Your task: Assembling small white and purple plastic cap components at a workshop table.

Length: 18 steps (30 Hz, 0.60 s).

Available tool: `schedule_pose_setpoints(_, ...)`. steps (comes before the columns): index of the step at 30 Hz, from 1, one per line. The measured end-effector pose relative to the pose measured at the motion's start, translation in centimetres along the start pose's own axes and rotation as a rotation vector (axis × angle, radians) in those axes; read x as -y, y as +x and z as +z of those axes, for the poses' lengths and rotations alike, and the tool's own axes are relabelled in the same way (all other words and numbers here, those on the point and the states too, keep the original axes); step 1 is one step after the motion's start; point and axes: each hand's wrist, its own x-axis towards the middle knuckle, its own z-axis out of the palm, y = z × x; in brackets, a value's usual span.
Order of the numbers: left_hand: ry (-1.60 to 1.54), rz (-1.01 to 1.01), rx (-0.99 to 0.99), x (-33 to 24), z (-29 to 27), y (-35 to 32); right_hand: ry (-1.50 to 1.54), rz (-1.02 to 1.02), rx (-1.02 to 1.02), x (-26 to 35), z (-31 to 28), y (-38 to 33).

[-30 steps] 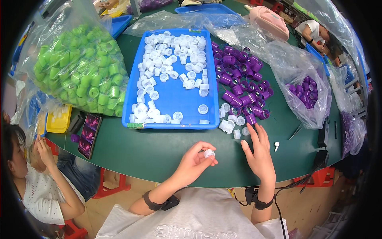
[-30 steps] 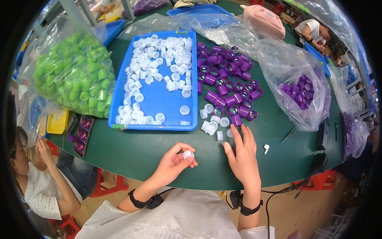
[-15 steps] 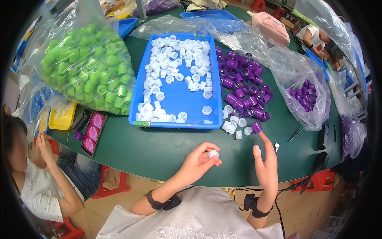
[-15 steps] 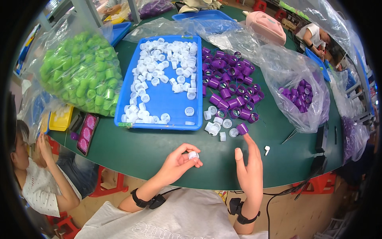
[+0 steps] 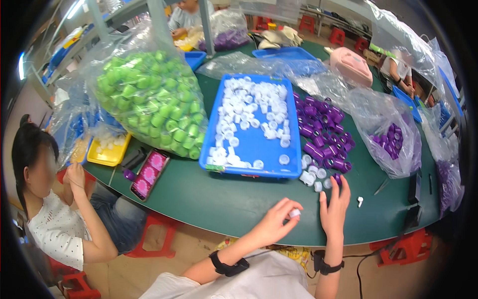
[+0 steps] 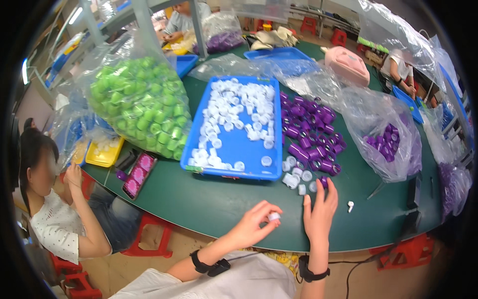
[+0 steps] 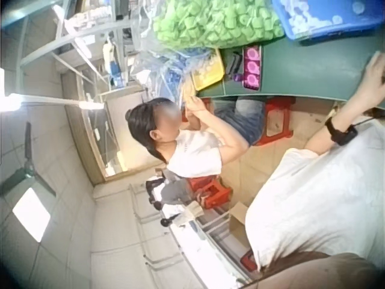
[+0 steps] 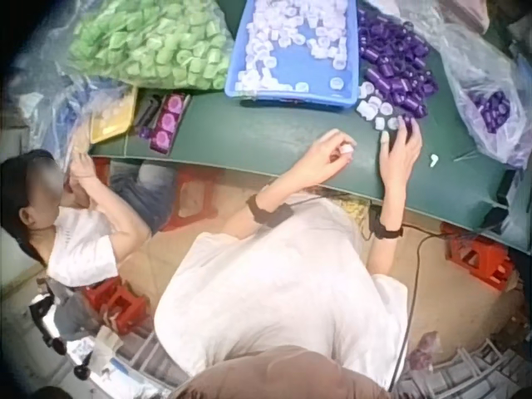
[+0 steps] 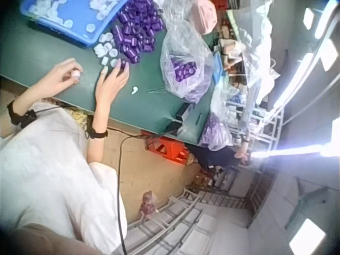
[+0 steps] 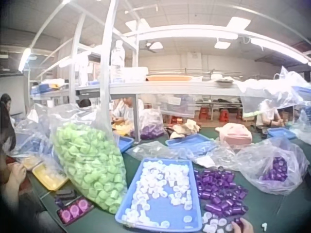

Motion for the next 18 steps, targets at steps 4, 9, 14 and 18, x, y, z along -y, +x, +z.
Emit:
schedule_pose_setpoints(4, 0.051, 0.04, -0.003, -0.4, 0.1, -0.1, 0.12, 0.027, -0.077, 0.2, 0.4, -0.6)
schedule_pose_setpoints(9, 0.024, 0.103, -0.036, 0.2, 0.1, 0.0, 0.236, 0.069, -0.227, 0.0, 0.7, -0.2)
schedule_pose_setpoints(14, 0.069, 0.166, -0.032, 0.6, 0.0, 0.4, 0.289, 0.076, -0.372, -0.5, 1.1, 0.2)
schedule_pose_setpoints(18, 0.123, 0.24, -0.033, -0.2, 0.8, -0.3, 0.275, 0.095, -0.415, -0.5, 0.2, -0.3)
